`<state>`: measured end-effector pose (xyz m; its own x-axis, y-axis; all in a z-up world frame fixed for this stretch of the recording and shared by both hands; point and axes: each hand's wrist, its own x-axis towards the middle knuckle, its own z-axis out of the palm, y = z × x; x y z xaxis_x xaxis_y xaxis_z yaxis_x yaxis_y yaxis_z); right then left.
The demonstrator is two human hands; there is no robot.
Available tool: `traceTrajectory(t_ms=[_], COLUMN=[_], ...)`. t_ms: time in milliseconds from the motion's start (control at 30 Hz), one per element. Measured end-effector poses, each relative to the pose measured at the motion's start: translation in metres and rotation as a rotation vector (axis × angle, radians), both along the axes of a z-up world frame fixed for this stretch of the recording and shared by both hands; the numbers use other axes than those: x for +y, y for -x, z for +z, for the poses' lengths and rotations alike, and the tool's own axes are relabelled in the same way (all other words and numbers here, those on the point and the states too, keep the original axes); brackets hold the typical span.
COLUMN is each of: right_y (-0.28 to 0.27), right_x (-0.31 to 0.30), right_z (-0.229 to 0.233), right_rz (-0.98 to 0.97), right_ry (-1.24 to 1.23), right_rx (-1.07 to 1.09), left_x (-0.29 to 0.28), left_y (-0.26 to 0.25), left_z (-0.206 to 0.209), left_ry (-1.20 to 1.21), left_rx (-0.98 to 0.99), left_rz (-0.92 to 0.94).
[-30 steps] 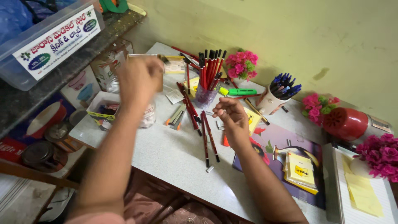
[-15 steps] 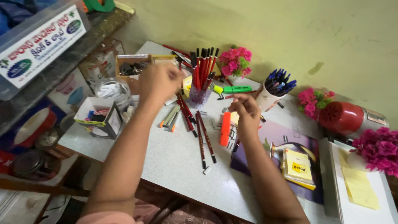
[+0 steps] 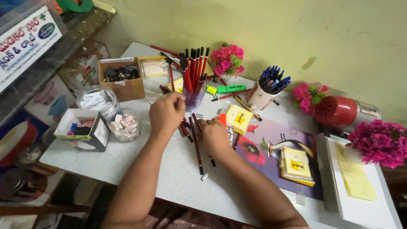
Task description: The person organizes stationery items on a desk by picking up pens and pencils, placing them into two separate containers, and arranging sticky notes and highlighters. The person handles items one at a time and groups them by type.
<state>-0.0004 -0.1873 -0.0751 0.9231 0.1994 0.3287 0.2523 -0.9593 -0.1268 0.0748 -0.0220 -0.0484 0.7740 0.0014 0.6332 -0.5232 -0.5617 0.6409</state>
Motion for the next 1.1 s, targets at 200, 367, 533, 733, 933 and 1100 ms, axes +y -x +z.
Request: traceTrajectory(t_ms=[200, 367, 533, 733, 933, 1100], right_y=[0.001, -0.005, -0.011, -0.018, -0.014, 0.000], right_x=[-0.010, -0.044, -0.053, -0.066, -0.064, -0.070], right_z=[0.030, 0.040, 0.028, 0.037, 0.040, 0.075], right_rz=[-0.139, 0.277, 0.348, 0.124, 0.348, 0.315], right_ry=[-0.479, -1.530, -1.726, -1.877, -1.694, -1.272], right_rx=[0.335, 0.543, 0.673, 0.509, -0.015, -0.568], left_x=[0.008, 0.007, 0.002, 0.004, -0.008, -0.011], left_y=[0.009, 0.022, 0.016, 0.001, 0.006, 0.001], left_z=[0.018, 0.023, 0.014, 0.001, -0.004, -0.010], left_ry=[0.112, 0.007, 0.004, -0.007, 0.100, 0.169], left_rx=[0.067, -0.251, -0.085, 0.085, 0.257, 0.218], left_rz=[-0.273, -0.544, -0.562, -0.425, -0.529, -0.342])
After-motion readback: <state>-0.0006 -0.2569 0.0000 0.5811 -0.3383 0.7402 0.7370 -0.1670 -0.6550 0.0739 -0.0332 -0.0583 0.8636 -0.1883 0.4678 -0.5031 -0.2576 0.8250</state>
